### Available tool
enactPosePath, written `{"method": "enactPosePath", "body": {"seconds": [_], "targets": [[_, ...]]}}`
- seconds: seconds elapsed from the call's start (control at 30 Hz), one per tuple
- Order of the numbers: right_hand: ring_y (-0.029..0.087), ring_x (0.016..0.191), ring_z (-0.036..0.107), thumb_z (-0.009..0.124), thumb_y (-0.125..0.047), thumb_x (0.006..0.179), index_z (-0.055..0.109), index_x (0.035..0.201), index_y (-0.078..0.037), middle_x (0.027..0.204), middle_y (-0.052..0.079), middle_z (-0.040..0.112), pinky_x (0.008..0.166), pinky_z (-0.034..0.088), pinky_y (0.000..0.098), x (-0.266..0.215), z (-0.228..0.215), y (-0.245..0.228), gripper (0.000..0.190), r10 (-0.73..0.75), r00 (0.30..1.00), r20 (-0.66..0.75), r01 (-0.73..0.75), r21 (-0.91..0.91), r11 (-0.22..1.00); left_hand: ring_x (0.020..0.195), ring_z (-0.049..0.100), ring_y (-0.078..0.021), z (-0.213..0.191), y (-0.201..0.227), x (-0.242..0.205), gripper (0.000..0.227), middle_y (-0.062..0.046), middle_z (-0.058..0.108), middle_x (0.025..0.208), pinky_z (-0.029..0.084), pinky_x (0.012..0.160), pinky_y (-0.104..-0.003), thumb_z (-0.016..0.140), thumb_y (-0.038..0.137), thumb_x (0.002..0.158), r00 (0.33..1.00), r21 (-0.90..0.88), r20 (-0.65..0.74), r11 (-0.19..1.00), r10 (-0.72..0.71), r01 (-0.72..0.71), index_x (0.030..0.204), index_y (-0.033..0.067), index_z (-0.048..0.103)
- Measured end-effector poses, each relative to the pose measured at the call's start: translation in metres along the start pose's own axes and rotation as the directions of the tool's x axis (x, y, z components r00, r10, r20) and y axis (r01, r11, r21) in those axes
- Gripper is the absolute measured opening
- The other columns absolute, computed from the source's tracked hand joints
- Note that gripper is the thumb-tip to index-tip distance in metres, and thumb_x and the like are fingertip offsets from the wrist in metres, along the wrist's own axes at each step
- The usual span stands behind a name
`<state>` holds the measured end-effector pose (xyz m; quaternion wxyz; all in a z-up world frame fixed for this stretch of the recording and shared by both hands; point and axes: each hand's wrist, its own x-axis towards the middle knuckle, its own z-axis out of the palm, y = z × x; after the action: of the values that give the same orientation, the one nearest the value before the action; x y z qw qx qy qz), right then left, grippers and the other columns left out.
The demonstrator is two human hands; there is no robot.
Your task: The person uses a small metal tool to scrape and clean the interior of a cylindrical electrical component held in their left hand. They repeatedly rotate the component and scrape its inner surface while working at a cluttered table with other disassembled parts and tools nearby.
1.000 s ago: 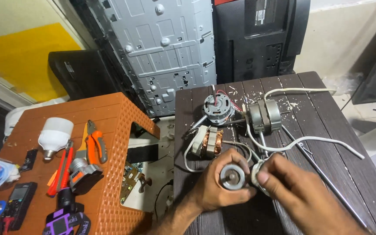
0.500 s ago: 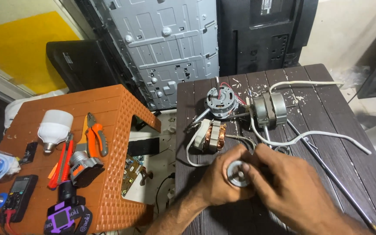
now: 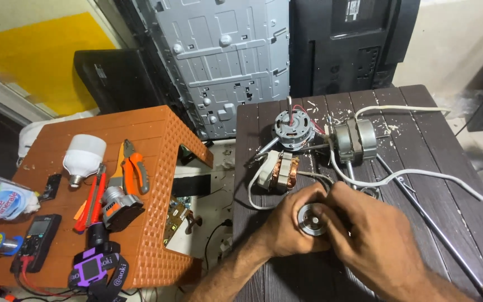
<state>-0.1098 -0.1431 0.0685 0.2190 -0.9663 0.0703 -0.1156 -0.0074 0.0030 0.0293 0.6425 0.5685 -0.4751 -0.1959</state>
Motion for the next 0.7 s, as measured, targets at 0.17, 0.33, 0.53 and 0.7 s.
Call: {"method": "enactPosePath", "body": {"seconds": [0.17, 0.33, 0.53, 0.7], "targets": [[0.015, 0.052, 0.059, 0.062, -0.049, 0.094, 0.05, 0.079, -0.024, 0.062, -0.005, 0.063, 0.055, 0.051, 0.0337, -0.011, -0.006, 0.003, 0.032, 0.161, 0.981, 0.11, -0.164, 0.02, 0.986, 0.077, 0.052, -0.0142, 0.0, -0.007, -0.003, 0.036, 0.002, 0.053, 0.091, 0.047, 0.069, -0.029, 0.074, 0.012, 0.073, 0.999, 0.041, 0.028, 0.999, -0.026, 0.025, 0.101, 0.0128, 0.052], [0.008, 0.054, 0.063, 0.06, -0.042, 0.095, 0.056, 0.085, -0.027, 0.07, -0.01, 0.073, 0.055, 0.061, 0.0271, 0.0, -0.005, 0.005, 0.019, 0.18, 0.974, 0.134, -0.188, 0.042, 0.981, 0.093, 0.064, -0.0241, 0.007, -0.019, -0.006, 0.049, -0.009, 0.059, 0.108, 0.06, 0.088, -0.035, 0.074, 0.006, 0.08, 0.986, -0.089, 0.157, 0.994, -0.05, 0.064, 0.123, 0.0047, 0.05], [0.011, 0.064, 0.074, 0.057, -0.039, 0.098, 0.059, 0.087, -0.02, 0.084, -0.001, 0.079, 0.057, 0.073, 0.0251, 0.003, -0.006, 0.006, 0.022, 0.243, 0.95, 0.195, -0.289, 0.258, 0.922, 0.082, 0.063, -0.0207, 0.004, -0.009, -0.007, 0.046, -0.005, 0.062, 0.096, 0.056, 0.073, -0.031, 0.078, 0.01, 0.071, 0.989, 0.097, 0.083, 0.989, -0.122, 0.114, 0.11, 0.0068, 0.053], [0.01, 0.055, 0.056, 0.068, -0.044, 0.093, 0.065, 0.075, -0.02, 0.063, -0.006, 0.068, 0.052, 0.045, 0.0283, -0.002, -0.016, 0.002, 0.03, 0.265, 0.943, 0.2, -0.314, 0.279, 0.907, 0.072, 0.047, -0.0127, 0.0, -0.011, -0.005, 0.035, 0.004, 0.046, 0.086, 0.044, 0.061, -0.027, 0.071, 0.009, 0.069, 0.998, 0.041, 0.034, 0.998, -0.055, 0.054, 0.093, 0.0162, 0.046]]}}
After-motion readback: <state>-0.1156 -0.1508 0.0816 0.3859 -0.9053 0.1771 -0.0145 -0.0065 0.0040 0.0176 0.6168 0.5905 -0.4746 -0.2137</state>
